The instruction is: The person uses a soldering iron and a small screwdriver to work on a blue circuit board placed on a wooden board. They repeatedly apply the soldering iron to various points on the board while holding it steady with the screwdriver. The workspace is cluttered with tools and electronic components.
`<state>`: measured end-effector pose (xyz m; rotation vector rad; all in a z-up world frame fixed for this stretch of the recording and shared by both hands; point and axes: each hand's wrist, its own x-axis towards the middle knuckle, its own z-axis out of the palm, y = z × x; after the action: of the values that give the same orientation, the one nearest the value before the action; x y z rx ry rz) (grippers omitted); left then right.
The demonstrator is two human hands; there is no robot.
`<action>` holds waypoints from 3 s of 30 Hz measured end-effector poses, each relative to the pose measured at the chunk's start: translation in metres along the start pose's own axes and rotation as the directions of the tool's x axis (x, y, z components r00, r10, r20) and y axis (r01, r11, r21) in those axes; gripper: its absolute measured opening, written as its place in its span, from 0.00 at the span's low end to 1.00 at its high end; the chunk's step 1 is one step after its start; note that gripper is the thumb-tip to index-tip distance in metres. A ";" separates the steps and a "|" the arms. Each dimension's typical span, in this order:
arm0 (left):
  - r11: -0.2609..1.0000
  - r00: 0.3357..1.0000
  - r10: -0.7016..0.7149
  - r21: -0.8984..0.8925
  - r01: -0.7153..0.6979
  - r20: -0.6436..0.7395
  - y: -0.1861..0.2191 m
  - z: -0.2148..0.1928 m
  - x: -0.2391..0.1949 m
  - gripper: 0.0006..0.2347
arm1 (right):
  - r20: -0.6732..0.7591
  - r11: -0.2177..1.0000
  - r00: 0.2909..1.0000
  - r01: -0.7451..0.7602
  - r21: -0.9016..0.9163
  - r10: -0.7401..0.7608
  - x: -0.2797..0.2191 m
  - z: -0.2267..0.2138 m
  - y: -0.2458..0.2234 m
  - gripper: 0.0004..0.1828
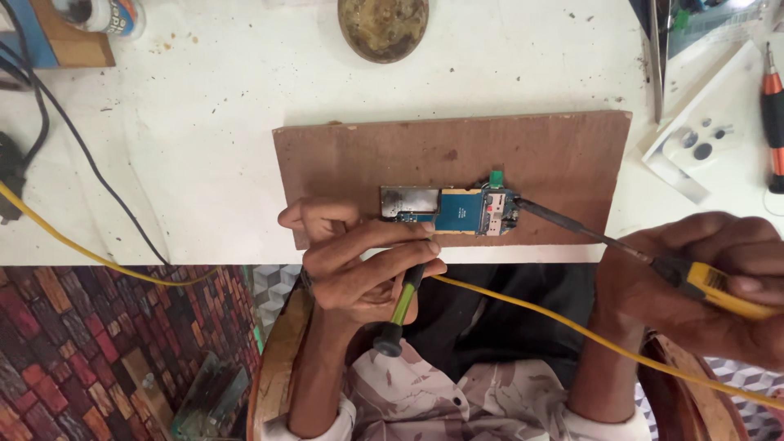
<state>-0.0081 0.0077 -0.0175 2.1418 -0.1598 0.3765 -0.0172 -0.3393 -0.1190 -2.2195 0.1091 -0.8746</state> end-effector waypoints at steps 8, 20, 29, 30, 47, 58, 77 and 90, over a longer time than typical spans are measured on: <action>1.000 1.000 0.006 -0.014 -0.006 -0.007 -0.002 0.002 -0.003 0.07 | 0.103 0.913 0.993 -0.088 0.398 0.051 0.024 0.020 -0.028 0.17; 0.999 0.998 0.015 -0.032 -0.017 -0.054 0.007 -0.001 0.013 0.07 | -0.063 0.741 0.991 0.130 0.659 -0.118 0.060 0.037 -0.077 0.15; 0.995 0.988 0.102 -0.005 -0.103 -0.114 0.014 -0.003 0.020 0.07 | 0.546 0.911 0.745 0.207 0.356 -0.383 0.150 0.004 -0.161 0.15; 0.995 0.990 0.098 -0.012 -0.100 -0.101 0.015 -0.005 0.017 0.07 | 0.582 0.907 0.704 0.235 0.350 -0.407 0.158 0.002 -0.173 0.14; 0.977 0.995 0.099 -0.188 -0.103 -0.031 0.002 -0.005 0.011 0.05 | 0.563 0.832 0.643 0.532 0.161 -0.520 0.133 -0.008 -0.228 0.21; 0.949 0.934 0.315 0.036 -0.314 -0.170 0.015 -0.008 0.019 0.04 | 0.487 0.851 0.700 0.465 0.244 -0.522 0.104 -0.020 -0.234 0.18; 0.967 0.957 0.250 -0.020 -0.255 -0.147 0.001 -0.002 0.012 0.05 | 0.482 0.836 0.683 0.455 0.307 -0.548 0.110 -0.031 -0.211 0.18; 0.970 0.962 0.239 -0.025 -0.244 -0.129 0.011 -0.007 0.015 0.05 | 0.548 0.862 0.666 0.413 0.293 -0.506 0.125 -0.033 -0.227 0.19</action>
<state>0.0020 0.0074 0.0001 2.0559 -0.3554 0.6429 0.0179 -0.2348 0.1180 -2.3078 -0.8455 -0.3359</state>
